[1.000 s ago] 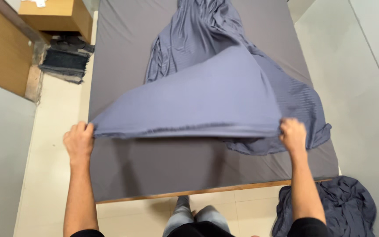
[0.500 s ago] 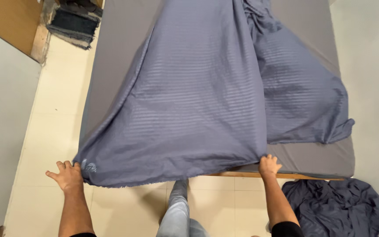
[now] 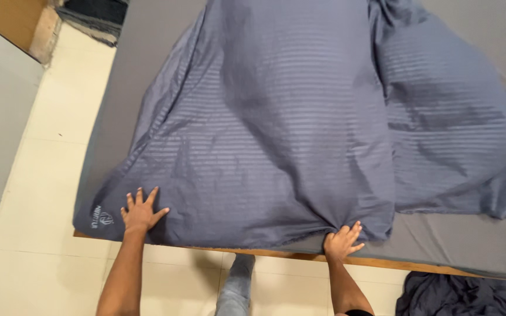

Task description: The person spreads a bedsheet over a mattress, tucks the edges under the mattress along the side and foot, and smooths the surface by hand.

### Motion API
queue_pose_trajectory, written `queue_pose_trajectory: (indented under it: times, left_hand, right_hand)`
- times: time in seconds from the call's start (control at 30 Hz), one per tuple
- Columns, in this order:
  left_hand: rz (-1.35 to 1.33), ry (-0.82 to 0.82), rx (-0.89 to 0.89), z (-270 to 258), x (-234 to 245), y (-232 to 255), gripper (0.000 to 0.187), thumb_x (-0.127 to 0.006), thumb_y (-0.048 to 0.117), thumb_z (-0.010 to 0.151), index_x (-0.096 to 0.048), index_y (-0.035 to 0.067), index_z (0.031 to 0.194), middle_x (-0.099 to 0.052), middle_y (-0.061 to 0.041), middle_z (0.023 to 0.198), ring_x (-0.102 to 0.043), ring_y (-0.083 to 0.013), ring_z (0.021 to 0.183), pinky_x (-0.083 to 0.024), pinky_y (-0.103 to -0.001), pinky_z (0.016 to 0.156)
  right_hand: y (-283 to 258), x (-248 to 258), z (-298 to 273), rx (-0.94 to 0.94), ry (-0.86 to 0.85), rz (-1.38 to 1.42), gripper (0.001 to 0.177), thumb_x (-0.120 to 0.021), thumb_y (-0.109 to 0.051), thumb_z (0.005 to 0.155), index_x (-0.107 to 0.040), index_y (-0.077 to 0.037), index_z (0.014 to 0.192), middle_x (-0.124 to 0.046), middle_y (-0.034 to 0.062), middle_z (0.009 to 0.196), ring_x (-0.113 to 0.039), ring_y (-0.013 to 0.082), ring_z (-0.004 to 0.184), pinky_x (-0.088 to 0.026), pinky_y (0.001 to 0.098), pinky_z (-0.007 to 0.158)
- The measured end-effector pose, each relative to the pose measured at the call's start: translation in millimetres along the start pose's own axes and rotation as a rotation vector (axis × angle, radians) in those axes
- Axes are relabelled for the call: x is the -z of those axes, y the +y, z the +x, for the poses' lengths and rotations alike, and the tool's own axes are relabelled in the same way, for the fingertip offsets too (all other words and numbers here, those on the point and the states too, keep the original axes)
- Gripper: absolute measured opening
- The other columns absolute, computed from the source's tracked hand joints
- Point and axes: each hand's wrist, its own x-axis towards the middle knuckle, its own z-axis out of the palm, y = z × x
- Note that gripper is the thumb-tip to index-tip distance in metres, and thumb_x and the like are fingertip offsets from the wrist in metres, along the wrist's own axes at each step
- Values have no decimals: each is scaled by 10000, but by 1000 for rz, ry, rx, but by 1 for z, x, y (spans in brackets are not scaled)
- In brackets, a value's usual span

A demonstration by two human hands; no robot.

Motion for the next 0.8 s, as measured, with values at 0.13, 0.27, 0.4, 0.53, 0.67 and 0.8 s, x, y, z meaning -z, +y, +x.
queue_pose_trajectory:
  times: [0.13,0.27,0.4,0.53,0.67,0.8]
  left_hand:
    - [101,55,-19,30,-37,16,1041,-552,889,729,-89,533,1590,6,-55,1729,-15,-367,1564,-179,-687,1164]
    - [115,222,-88,30,-58,2,986,-438,911,758,-91,497,1582,40,-27,1734,48,-329,1575,-98,-750,1137]
    - [129,402,-144,23,-66,6,964,-438,866,774,-151,450,1595,-42,-73,1722,-4,-361,1577,-91,-771,1128]
    - [78,540,-204,14,-64,4,907,-473,797,802,-231,426,1593,-115,-85,1711,-80,-371,1571,-119,-778,1143]
    - [10,662,-281,6,-68,0,854,-539,727,834,-375,329,1571,-244,-147,1670,-181,-402,1535,-165,-757,1119]
    - [-52,897,-335,13,-85,-8,606,-585,546,929,-596,176,1409,-410,-155,1626,-312,-391,1510,-238,-661,1159]
  right_hand:
    - [17,-44,4,18,88,3,301,-582,-87,780,-520,-58,1073,-198,168,1784,-144,341,1665,-6,711,1255]
    - [23,-72,7,78,271,67,321,-608,-196,860,-495,-29,1110,-192,212,1755,-116,387,1641,-5,742,1210]
    - [27,-83,11,74,331,-438,307,-562,-327,1007,-515,-44,1117,-195,190,1793,-94,352,1676,-25,686,1272]
    - [34,-108,5,136,412,-4,526,-537,-463,978,-477,51,1074,-271,288,1709,-177,449,1593,-48,746,1176]
    - [57,-132,2,316,650,176,599,-237,-487,1225,-480,33,1057,-414,339,1660,-334,514,1582,-58,771,1204]
    - [72,-157,3,418,821,266,676,-209,-590,1147,-531,1,1089,-512,297,1610,-381,489,1556,-68,750,1187]
